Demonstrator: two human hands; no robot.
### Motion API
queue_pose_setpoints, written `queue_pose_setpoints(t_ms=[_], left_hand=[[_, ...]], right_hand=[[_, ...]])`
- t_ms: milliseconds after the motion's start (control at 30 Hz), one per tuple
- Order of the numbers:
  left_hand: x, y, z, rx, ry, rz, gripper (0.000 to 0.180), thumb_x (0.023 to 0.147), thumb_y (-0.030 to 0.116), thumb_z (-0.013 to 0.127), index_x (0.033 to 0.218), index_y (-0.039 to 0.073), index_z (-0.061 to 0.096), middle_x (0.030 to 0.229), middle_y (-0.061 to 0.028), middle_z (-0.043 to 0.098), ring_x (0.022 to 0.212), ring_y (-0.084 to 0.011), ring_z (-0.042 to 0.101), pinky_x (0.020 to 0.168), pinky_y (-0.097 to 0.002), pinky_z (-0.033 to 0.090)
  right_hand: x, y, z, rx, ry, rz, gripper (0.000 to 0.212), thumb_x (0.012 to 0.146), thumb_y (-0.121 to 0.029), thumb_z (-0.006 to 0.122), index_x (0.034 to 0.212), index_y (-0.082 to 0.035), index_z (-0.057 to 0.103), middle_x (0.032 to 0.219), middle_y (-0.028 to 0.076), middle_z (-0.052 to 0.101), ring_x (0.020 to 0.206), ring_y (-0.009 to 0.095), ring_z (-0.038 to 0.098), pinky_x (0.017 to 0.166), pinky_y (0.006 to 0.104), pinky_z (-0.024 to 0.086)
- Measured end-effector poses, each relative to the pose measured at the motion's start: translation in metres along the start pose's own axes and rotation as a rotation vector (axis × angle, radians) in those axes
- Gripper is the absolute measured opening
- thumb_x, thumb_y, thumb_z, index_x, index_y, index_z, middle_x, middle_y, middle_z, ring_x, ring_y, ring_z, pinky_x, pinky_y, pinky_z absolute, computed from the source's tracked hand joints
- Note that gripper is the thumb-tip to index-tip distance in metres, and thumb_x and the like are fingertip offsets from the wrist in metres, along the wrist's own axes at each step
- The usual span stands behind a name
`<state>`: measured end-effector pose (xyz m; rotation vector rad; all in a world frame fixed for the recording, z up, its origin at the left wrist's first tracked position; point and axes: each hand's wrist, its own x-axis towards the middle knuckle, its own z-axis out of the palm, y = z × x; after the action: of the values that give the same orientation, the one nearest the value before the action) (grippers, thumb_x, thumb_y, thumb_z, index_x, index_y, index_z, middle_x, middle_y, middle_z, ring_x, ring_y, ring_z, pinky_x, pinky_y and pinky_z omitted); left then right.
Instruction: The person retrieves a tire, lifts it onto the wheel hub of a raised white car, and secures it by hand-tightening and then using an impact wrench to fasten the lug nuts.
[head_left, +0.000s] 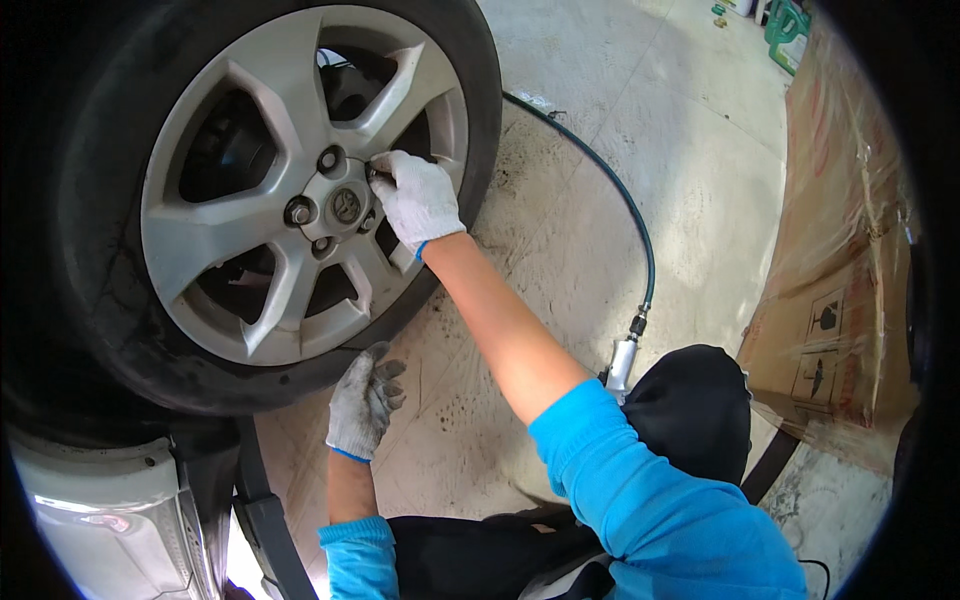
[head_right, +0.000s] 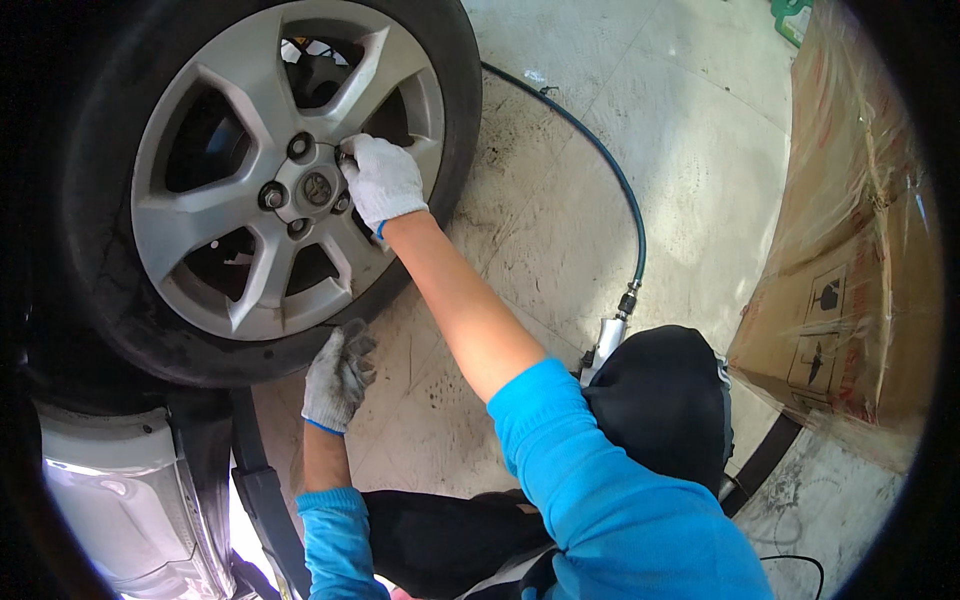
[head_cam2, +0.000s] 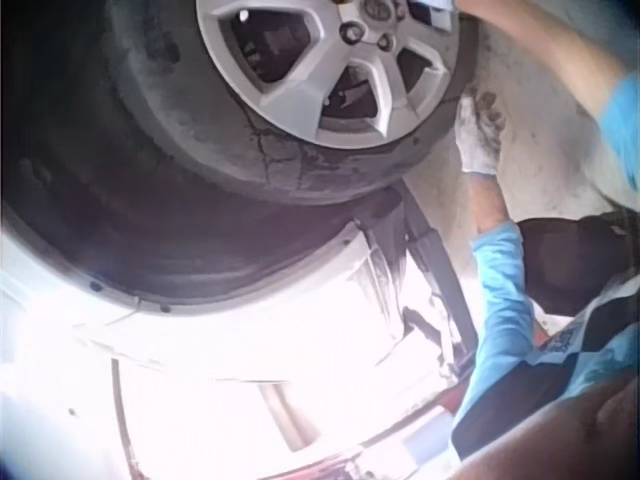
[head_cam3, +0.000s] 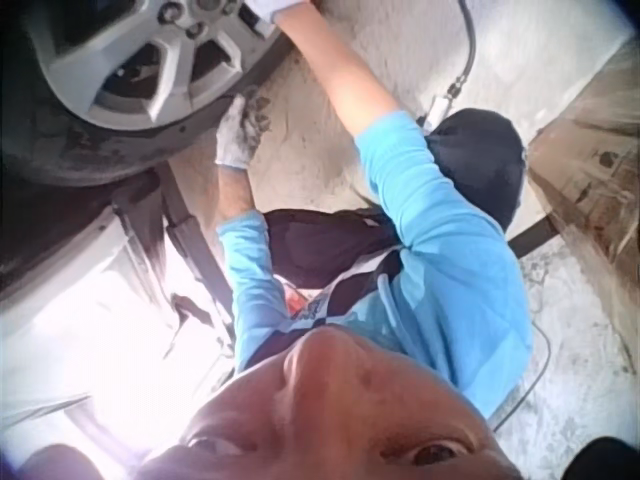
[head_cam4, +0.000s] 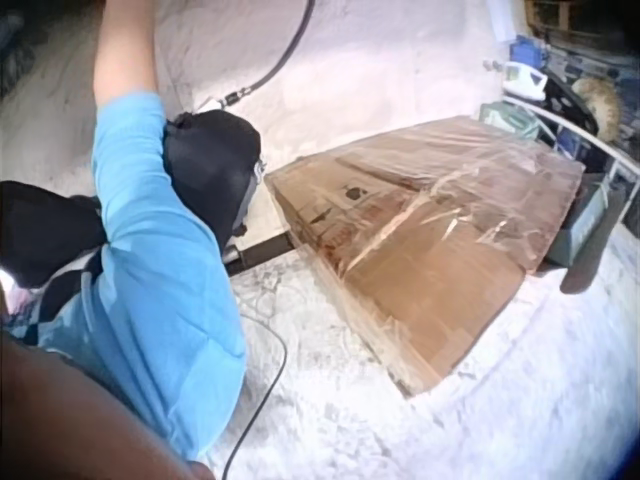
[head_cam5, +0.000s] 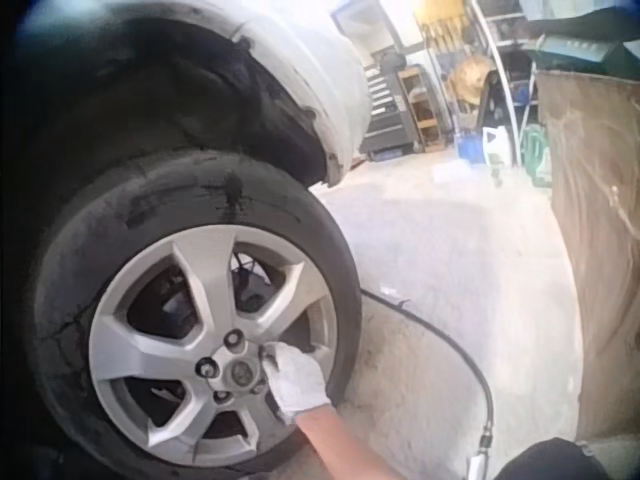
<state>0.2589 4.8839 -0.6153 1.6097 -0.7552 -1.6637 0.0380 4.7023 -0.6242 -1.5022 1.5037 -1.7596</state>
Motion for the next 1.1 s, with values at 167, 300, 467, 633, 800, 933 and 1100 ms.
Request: queue_pose_setpoints(t_ms=[167,300,467,633,800,933,1100], left_hand=[[0.0,-0.004,0.009,0.061,-0.04,-0.025,0.044,0.104,0.033,0.054,0.137,0.004,0.053,0.106,-0.016,0.068,0.074,-0.0167,0.063,0.063,-0.0313,0.054],[-0.002,-0.006,0.015,0.038,-0.065,-0.033,0.042,0.104,0.03,0.053,0.135,0.003,0.054,0.106,-0.0154,0.068,0.075,-0.0169,0.063,0.065,-0.0307,0.053],[-0.004,-0.007,0.011,0.02,-0.063,-0.054,0.042,0.104,0.03,0.054,0.136,0.002,0.054,0.106,-0.015,0.068,0.078,-0.0178,0.063,0.067,-0.0314,0.054],[-0.002,-0.008,0.017,0.039,-0.069,-0.046,0.044,0.104,0.03,0.054,0.138,0.001,0.052,0.109,-0.0156,0.067,0.079,-0.0186,0.064,0.069,-0.033,0.055],[0.001,-0.007,0.022,0.047,-0.094,-0.061,0.047,0.105,0.032,0.05,0.14,0.001,0.049,0.114,-0.0166,0.065,0.08,-0.0191,0.063,0.07,-0.0343,0.055],[-0.001,-0.01,0.015,0.005,-0.076,-0.069,0.044,0.105,0.03,0.053,0.138,0.001,0.051,0.11,-0.0161,0.066,0.08,-0.0189,0.065,0.071,-0.0345,0.058],[0.002,-0.008,0.023,0.035,-0.075,-0.051,0.051,0.107,0.04,0.047,0.139,0.001,0.05,0.11,-0.0165,0.067,0.079,-0.0192,0.062,0.073,-0.0343,0.055]], right_hand=[[-0.005,-0.009,-0.001,0.037,-0.005,0.118,0.026,0.09,-0.019,0.069,0.11,-0.002,0.069,0.107,0.019,0.072,0.103,0.037,0.068,0.091,0.043,0.053],[-0.006,-0.013,-0.002,-0.04,-0.004,0.21,0.028,0.093,-0.026,0.065,0.107,-0.001,0.068,0.102,0.023,0.071,0.099,0.04,0.067,0.087,0.0478,0.053],[-0.001,-0.022,-0.006,-0.225,-0.133,0.231,0.039,0.099,-0.036,0.054,0.102,0.001,0.067,0.097,0.027,0.07,0.096,0.044,0.066,0.085,0.0525,0.051],[0.007,-0.012,-0.004,-0.063,-0.196,0.326,0.048,0.102,-0.04,0.043,0.1,0.002,0.065,0.099,0.03,0.068,0.097,0.048,0.064,0.088,0.0557,0.048],[0.008,-0.011,0.001,-0.139,-0.225,0.354,0.051,0.101,-0.042,0.043,0.104,0.003,0.067,0.105,0.031,0.068,0.104,0.047,0.064,0.095,0.053,0.048],[0.002,-0.023,0.004,-0.122,-0.208,0.424,0.047,0.099,-0.04,0.047,0.11,0.002,0.065,0.108,0.03,0.068,0.104,0.047,0.064,0.093,0.053,0.048],[0.0,-0.014,0.009,-0.274,-0.119,0.166,0.048,0.1,-0.041,0.046,0.108,0.003,0.065,0.107,0.033,0.067,0.103,0.049,0.063,0.092,0.0541,0.048]])
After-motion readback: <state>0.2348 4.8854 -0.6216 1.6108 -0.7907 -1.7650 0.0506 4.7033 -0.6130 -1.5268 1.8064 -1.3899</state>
